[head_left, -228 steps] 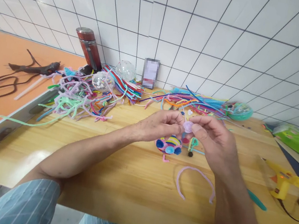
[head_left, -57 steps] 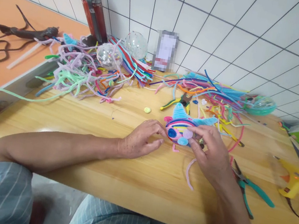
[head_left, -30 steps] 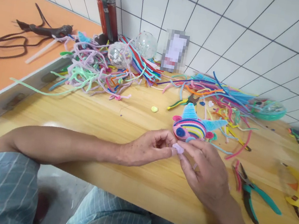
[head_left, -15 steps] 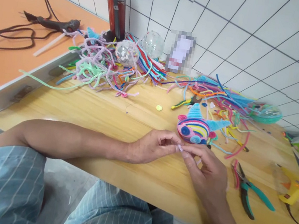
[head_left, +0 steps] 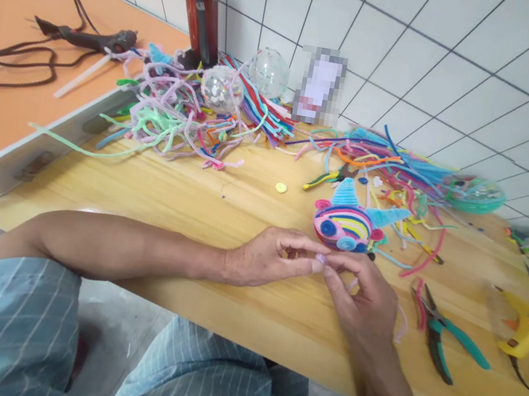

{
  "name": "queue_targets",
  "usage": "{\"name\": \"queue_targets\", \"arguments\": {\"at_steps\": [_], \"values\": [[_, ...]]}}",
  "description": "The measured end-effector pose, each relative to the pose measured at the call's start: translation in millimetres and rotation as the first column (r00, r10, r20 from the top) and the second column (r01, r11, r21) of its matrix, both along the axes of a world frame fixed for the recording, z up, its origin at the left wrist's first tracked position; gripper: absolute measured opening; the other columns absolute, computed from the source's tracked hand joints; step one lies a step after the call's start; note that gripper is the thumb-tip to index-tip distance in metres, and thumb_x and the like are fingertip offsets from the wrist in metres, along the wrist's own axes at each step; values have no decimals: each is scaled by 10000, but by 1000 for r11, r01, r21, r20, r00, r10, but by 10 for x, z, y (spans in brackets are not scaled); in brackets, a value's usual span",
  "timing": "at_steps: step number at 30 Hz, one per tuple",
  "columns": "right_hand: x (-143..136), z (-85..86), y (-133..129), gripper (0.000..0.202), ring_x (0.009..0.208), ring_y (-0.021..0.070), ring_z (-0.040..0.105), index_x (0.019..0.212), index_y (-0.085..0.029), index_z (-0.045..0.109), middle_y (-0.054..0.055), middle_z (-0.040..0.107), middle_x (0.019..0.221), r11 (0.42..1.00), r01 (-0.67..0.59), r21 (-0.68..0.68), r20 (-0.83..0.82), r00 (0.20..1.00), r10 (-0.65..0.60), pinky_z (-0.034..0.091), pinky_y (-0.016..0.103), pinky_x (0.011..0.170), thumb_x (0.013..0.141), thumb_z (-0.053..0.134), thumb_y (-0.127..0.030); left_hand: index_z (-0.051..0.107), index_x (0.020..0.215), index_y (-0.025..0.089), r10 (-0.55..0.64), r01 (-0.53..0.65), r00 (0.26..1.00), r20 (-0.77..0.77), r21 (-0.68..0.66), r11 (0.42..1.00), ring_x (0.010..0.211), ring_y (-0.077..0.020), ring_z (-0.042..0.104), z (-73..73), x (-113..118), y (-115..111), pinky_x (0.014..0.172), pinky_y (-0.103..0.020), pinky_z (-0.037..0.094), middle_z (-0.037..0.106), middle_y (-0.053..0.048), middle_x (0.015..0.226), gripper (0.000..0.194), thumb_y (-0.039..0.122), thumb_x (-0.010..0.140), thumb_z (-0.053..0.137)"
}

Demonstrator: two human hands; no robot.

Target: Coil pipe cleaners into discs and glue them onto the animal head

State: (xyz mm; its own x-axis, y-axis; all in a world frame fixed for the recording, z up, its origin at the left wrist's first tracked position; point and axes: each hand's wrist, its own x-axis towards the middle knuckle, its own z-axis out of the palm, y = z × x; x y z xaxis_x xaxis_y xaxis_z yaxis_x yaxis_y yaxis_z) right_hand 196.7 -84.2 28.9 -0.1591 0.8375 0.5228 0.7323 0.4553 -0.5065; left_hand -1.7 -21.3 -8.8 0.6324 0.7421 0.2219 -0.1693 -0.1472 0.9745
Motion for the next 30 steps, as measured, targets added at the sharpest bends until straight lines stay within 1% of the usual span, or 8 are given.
{"name": "queue_targets", "arguments": {"at_steps": [3,7,14,18,22,25,27,30], "values": [[22,-44,0,99,835,184,775,1001,-277,731,2,813,929,998,16,60,53,998,-19,599,313,772,954,712,-192,801,1171,165,-22,24,999,37,-47,999,1086,-202,758,-24,-4,8,1001,-315,575,819,-100,1175,322,406,993,683],[27,-66,-7,90,858,194,783,992,-278,731,4,819,923,996,61,72,64,996,-66,599,323,789,968,693,-200,787,1189,149,-56,58,998,16,-153,987,919,-172,757,-72,-8,15,908,-313,605,827,-86,1058,351,414,975,702],[65,-69,-32,79,597,132,674,984,-247,732,-23,767,780,988,109,-105,75,992,-101,506,261,601,975,656,-226,755,1049,137,71,-73,994,-85,-18,997,896,-147,700,6,-23,58,884,-278,546,782,-63,961,269,351,1020,594],[65,-216,-52,148,604,161,716,1074,-236,753,-23,775,726,972,67,-223,239,971,-12,481,275,584,972,645,-242,718,1001,137,111,-112,990,-84,-14,994,832,-133,649,29,-34,86,817,-261,525,742,-41,906,276,370,1025,572],[-16,-382,-66,225,711,209,771,1179,-199,736,40,832,873,983,120,-139,453,891,-44,448,305,583,995,622,-262,712,1014,141,120,-122,986,-115,-12,992,822,-135,619,0,-35,108,794,-262,511,722,-34,904,269,368,1018,568],[-90,-439,-60,194,716,193,752,1036,-198,753,50,816,849,992,115,-45,551,831,-71,425,306,592,1041,568,-256,704,985,137,93,-96,984,-153,-9,995,825,-142,615,-20,-30,113,800,-270,509,708,-32,883,270,365,1008,561],[-121,-448,-52,270,684,178,720,893,-201,740,51,779,777,994,109,19,592,800,-99,425,301,617,1061,531,-240,699,968,134,71,-76,982,-177,-21,997,839,-146,620,-31,-25,110,817,-276,512,709,-36,890,266,363,1001,567],[-131,-420,-50,331,678,170,693,794,-197,703,60,739,739,993,110,31,547,830,-109,435,293,656,1063,512,-218,702,975,134,25,-35,983,-179,-51,998,874,-151,643,-49,-22,100,859,-285,515,731,-45,930,256,350,1004,568]]}}
